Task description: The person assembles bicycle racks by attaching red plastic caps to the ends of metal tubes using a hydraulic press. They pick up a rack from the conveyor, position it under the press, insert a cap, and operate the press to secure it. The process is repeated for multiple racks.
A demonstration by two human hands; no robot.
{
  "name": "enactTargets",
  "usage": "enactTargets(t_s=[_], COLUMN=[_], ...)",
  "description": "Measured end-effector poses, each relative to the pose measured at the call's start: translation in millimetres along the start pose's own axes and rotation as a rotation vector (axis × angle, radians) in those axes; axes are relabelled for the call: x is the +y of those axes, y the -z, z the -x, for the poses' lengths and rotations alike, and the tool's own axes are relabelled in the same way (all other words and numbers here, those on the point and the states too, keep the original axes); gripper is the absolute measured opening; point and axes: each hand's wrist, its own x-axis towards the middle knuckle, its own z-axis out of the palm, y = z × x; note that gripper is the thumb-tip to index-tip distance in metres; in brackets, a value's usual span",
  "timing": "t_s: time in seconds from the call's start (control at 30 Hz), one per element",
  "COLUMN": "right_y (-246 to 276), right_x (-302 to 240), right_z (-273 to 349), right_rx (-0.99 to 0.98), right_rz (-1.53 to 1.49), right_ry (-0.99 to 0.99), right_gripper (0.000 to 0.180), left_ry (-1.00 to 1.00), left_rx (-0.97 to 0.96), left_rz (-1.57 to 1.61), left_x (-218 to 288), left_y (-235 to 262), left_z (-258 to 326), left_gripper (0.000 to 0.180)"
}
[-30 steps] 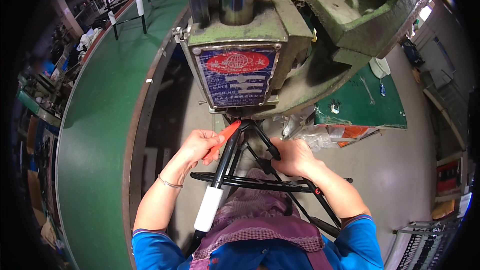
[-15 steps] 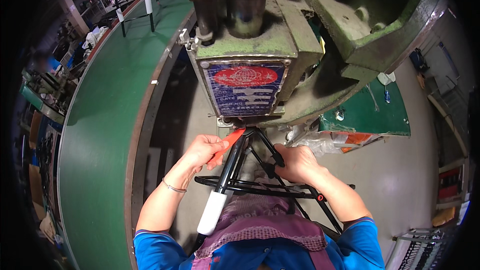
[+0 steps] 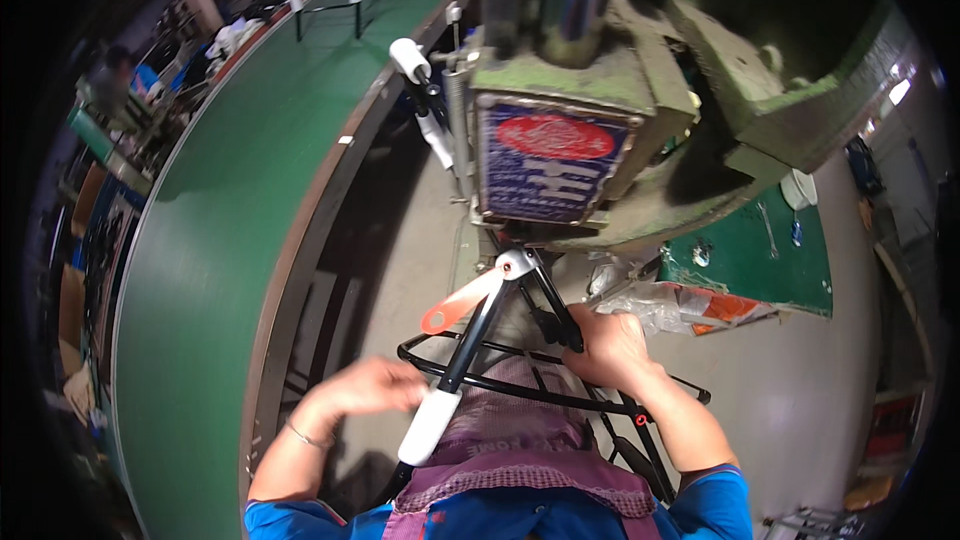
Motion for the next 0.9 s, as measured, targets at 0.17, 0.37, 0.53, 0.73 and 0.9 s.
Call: enactTargets(t_s=[0.17, 0.37, 0.53, 0.73, 0.9], right_y=[-15.2, -9.7, 10.0, 45.2, 82.6], right_x=[-10.2, -12.9, -44.0, -84.2, -135.7], right_z=[9.0, 35.4, 52.7, 70.3, 98.2], right_rx=[0.037, 0.040, 0.123, 0.331, 0.523], right_rz=[0.082, 0.031, -0.059, 0.031, 0.005], right_ry=[0.148, 0.233, 0.405, 0.605, 0.617], right_gripper=[0.034, 0.037, 0.040, 0.046, 0.043], left_ry=[0.006, 0.079, 0.117, 0.007, -0.275], left_rx=[0.321, 0.691, 0.761, 0.760, 0.804], left_rz=[0.618, 0.195, 0.246, 0.207, 0.038], left_x=[-37.9, -19.4, 20.1, 26.0, 49.5], left_y=[-124.5, -168.3, -188.0, -176.0, -142.8], left_z=[8.6, 49.0, 111.6, 160.1, 212.6], left_gripper=[0.027, 0.037, 0.036, 0.031, 0.033])
